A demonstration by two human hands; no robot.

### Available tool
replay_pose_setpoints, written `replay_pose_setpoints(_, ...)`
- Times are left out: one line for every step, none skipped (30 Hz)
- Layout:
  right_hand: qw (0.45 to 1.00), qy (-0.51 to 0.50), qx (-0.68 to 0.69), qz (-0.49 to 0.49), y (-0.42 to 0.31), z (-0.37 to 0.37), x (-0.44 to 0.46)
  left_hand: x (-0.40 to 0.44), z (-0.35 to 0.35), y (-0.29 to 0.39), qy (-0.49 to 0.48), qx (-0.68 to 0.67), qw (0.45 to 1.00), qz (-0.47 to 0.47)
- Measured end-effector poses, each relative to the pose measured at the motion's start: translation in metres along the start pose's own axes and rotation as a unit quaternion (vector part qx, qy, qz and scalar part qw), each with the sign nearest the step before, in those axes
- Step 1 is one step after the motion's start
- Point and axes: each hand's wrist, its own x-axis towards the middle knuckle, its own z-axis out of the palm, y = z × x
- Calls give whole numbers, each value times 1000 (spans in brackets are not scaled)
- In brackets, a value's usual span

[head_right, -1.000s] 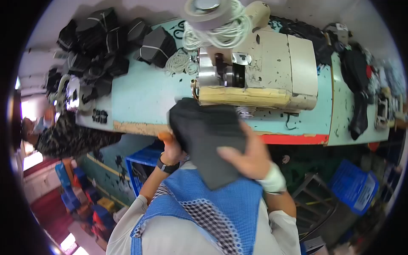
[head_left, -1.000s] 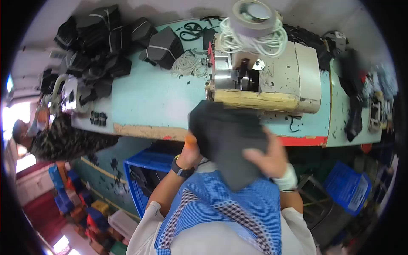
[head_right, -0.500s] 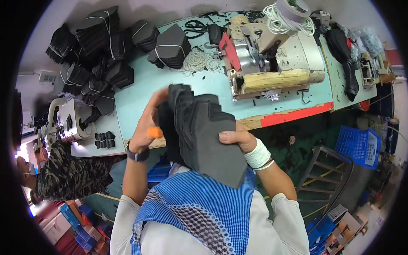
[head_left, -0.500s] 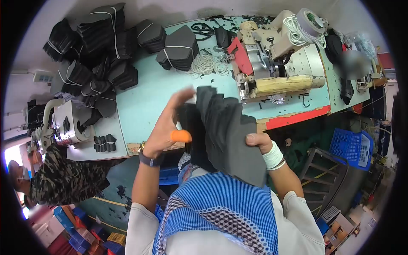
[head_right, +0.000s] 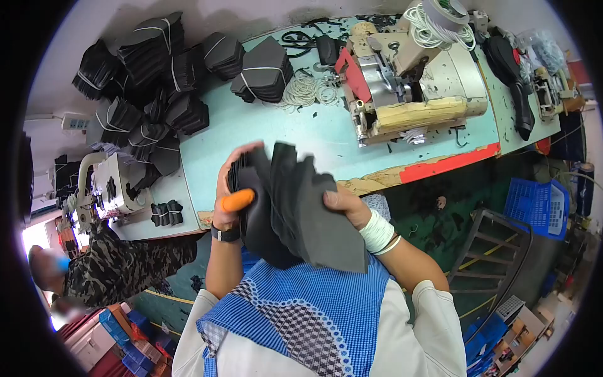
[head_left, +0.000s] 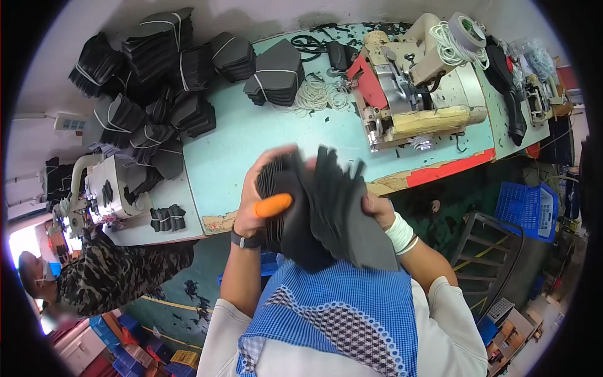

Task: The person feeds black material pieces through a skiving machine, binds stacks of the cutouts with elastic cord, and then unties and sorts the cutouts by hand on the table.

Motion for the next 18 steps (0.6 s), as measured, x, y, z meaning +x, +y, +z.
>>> replay_pose_setpoints(1000, -3, 1, 0, -1, 5, 1, -3, -1, 4, 1, 3, 1000, 1)
replay_pose_setpoints(999, 26, -21, -17, -6, 13, 2, -6, -2, 7, 15, -61, 998, -15)
replay_pose_setpoints(997, 56, -43, -33, -9, 17, 3, -9, -2, 9, 28, -126, 991, -29)
replay_pose_setpoints(995, 88, -35, -41, -5, 16, 5, -13, 1, 5, -34, -152, 987, 44)
replay_pose_setpoints(995, 88, -34, -39, -5, 16, 5, -14, -2, 3, -32, -152, 987, 44)
replay_pose_setpoints(994, 85, -56, -42, -5, 19, 3, -17, -7, 0, -8, -124, 992, -1)
replay_pose_setpoints(993, 80, -78, -44, -5, 21, 3, -21, -12, -3, 17, -96, 994, -46)
replay_pose_setpoints(993, 77, -79, -42, -4, 20, 3, -23, -16, -7, 3, -128, 992, -15)
replay_pose_setpoints(993, 81, -59, -57, -2, 17, 0, -22, -14, -7, 4, -127, 992, -11)
replay_pose_setpoints(993, 86, -39, -71, -1, 13, -3, -22, -10, -9, 42, -184, 982, -5)
replay_pose_setpoints(993, 87, -41, -68, 1, 8, -7, -22, -8, -11, 79, -241, 967, 0)
replay_pose_setpoints(993, 75, -26, -86, 3, 1, -10, -23, -9, -12, 81, -243, 967, 1)
replay_pose_setpoints(992, 63, -11, -105, 5, -6, -12, -24, -11, -14, 85, -251, 964, 11)
replay_pose_setpoints(989, 55, 8, -136, 5, -13, -15, -23, -13, -15, 88, -258, 962, 22)
replay_pose_setpoints(984, 72, 18, -164, 5, -17, -17, -23, -14, -16, 92, -266, 959, 32)
replay_pose_setpoints(979, 91, 44, -178, 3, -18, -20, -23, -13, -16, 94, -268, 958, 34)
replay_pose_setpoints(972, 110, 72, -193, 1, -17, -23, -23, -11, -16, 113, -273, 955, 27)
replay_pose_setpoints(975, 85, 48, -199, -5, -16, -23, -22, -10, -15, 130, -278, 952, 18)
